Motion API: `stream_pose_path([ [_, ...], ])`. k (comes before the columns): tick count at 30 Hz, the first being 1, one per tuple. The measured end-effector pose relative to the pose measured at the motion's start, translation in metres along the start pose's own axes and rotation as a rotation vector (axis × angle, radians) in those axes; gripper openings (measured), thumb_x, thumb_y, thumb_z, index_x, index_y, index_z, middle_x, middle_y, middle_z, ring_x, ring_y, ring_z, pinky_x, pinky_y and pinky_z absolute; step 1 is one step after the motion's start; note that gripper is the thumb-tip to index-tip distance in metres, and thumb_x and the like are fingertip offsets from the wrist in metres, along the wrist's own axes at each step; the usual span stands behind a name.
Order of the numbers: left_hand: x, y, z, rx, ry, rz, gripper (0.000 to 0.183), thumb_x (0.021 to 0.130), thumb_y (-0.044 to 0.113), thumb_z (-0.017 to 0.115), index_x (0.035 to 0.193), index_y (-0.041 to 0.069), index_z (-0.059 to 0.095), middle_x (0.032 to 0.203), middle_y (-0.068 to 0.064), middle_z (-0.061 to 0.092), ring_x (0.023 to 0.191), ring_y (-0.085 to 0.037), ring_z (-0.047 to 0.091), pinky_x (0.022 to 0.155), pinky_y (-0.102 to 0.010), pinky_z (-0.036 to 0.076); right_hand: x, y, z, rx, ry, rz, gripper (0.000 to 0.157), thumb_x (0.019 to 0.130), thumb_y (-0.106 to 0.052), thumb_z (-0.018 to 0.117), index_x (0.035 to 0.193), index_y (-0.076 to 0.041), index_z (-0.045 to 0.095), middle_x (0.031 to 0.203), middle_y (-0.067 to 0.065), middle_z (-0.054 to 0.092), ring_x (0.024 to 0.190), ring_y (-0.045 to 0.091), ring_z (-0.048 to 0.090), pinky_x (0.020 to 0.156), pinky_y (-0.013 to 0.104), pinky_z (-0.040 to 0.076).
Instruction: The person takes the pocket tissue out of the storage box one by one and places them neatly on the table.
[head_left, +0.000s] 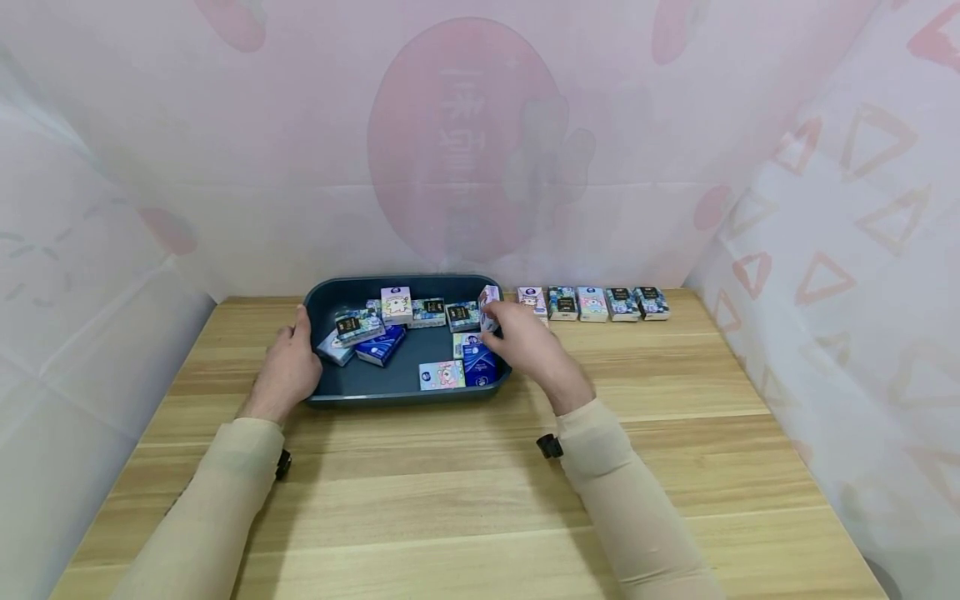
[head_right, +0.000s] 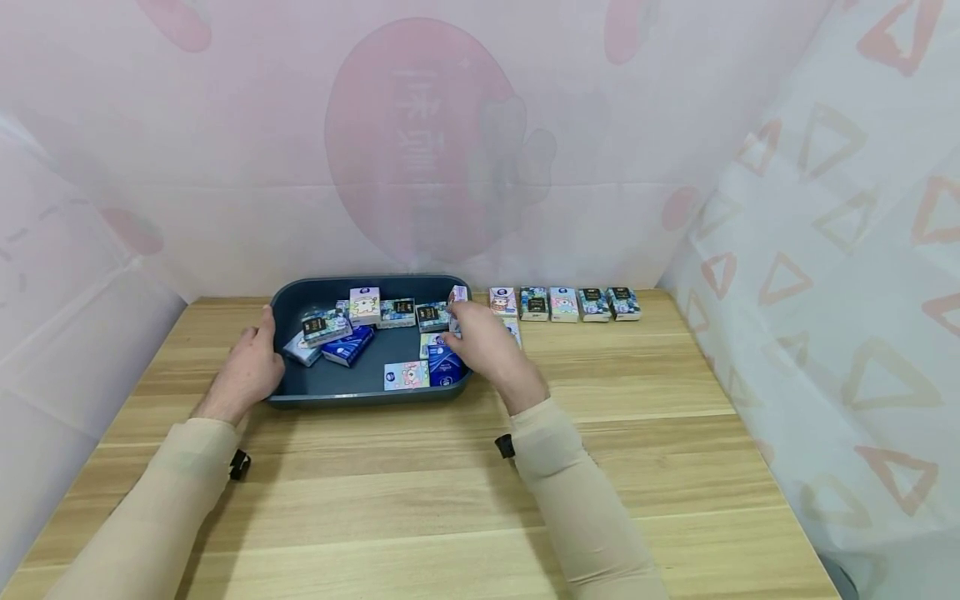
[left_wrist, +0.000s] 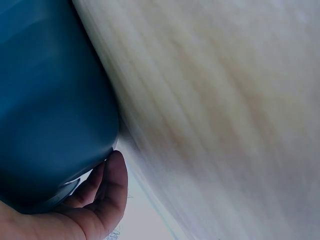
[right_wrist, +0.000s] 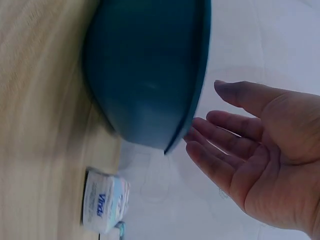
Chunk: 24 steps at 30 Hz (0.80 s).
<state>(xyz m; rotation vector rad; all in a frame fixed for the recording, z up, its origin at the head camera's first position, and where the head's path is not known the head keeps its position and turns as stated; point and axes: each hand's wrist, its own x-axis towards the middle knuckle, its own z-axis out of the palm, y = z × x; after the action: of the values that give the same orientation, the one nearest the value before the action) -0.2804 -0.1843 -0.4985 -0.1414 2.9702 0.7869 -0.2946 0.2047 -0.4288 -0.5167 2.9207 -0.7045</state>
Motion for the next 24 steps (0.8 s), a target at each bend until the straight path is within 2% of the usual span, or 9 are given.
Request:
stream_pose_path([
  [4, 0.001, 0.000, 0.001, 0.003, -0.001, -0.007, 0.089, 0.115, 0.001, 0.041, 0.186, 0.003, -0.014, 0.177, -0.052, 0.028, 0.149, -0.068, 0.054, 0.124, -0.085, 0.047, 0.001, -0.006, 0.010, -0.025, -0.046, -0.021, 0.050, 0.117, -0.023, 0.074, 0.162, -0.002, 0.067, 0.163, 0.019, 0.072, 0.153, 0.036, 0.069, 0.131, 0.051, 0.057],
  [9, 0.000, 0.001, 0.000, 0.008, 0.001, -0.008, 0.089, 0.115, 0.001, 0.040, 0.186, 0.003, -0.013, 0.177, -0.052, 0.028, 0.150, -0.068, 0.053, 0.125, -0.085, 0.047, 0.001, -0.013, 0.021, -0.089, -0.084, -0.045, 0.049, 0.116, -0.023, 0.077, 0.159, -0.002, 0.070, 0.159, 0.018, 0.075, 0.148, 0.036, 0.073, 0.128, 0.051, 0.060],
  [12, 0.000, 0.001, -0.001, 0.011, 0.000, -0.006, 0.088, 0.115, 0.001, 0.040, 0.186, 0.003, -0.013, 0.177, -0.053, 0.027, 0.151, -0.069, 0.052, 0.125, -0.085, 0.046, 0.000, -0.016, 0.027, -0.167, -0.095, -0.056, 0.047, 0.116, -0.025, 0.077, 0.157, -0.003, 0.072, 0.154, 0.017, 0.078, 0.140, 0.034, 0.077, 0.122, 0.050, 0.064],
  [17, 0.000, 0.001, -0.001, 0.004, -0.006, -0.008, 0.089, 0.115, 0.001, 0.041, 0.186, 0.003, -0.013, 0.178, -0.053, 0.025, 0.152, -0.069, 0.051, 0.126, -0.085, 0.045, -0.001, -0.019, 0.034, -0.265, -0.107, -0.052, 0.040, 0.115, -0.029, 0.078, 0.149, -0.007, 0.077, 0.137, 0.011, 0.084, 0.117, 0.025, 0.082, 0.103, 0.044, 0.071],
  [20, 0.000, 0.001, -0.001, -0.001, -0.010, -0.010, 0.089, 0.115, 0.001, 0.041, 0.185, 0.003, -0.014, 0.179, -0.053, 0.024, 0.154, -0.070, 0.049, 0.126, -0.085, 0.045, -0.001, -0.019, 0.037, -0.298, -0.117, -0.059, 0.037, 0.115, -0.030, 0.079, 0.145, -0.008, 0.080, 0.127, 0.009, 0.086, 0.103, 0.021, 0.080, 0.093, 0.041, 0.071],
  [24, 0.000, 0.002, -0.002, -0.001, -0.011, -0.008, 0.089, 0.115, 0.001, 0.041, 0.185, 0.004, -0.015, 0.178, -0.053, 0.024, 0.155, -0.070, 0.049, 0.126, -0.085, 0.044, -0.002, -0.019, 0.039, -0.323, -0.123, -0.060, 0.036, 0.115, -0.030, 0.079, 0.143, -0.008, 0.081, 0.125, 0.009, 0.086, 0.096, 0.019, 0.075, 0.090, 0.039, 0.070],
])
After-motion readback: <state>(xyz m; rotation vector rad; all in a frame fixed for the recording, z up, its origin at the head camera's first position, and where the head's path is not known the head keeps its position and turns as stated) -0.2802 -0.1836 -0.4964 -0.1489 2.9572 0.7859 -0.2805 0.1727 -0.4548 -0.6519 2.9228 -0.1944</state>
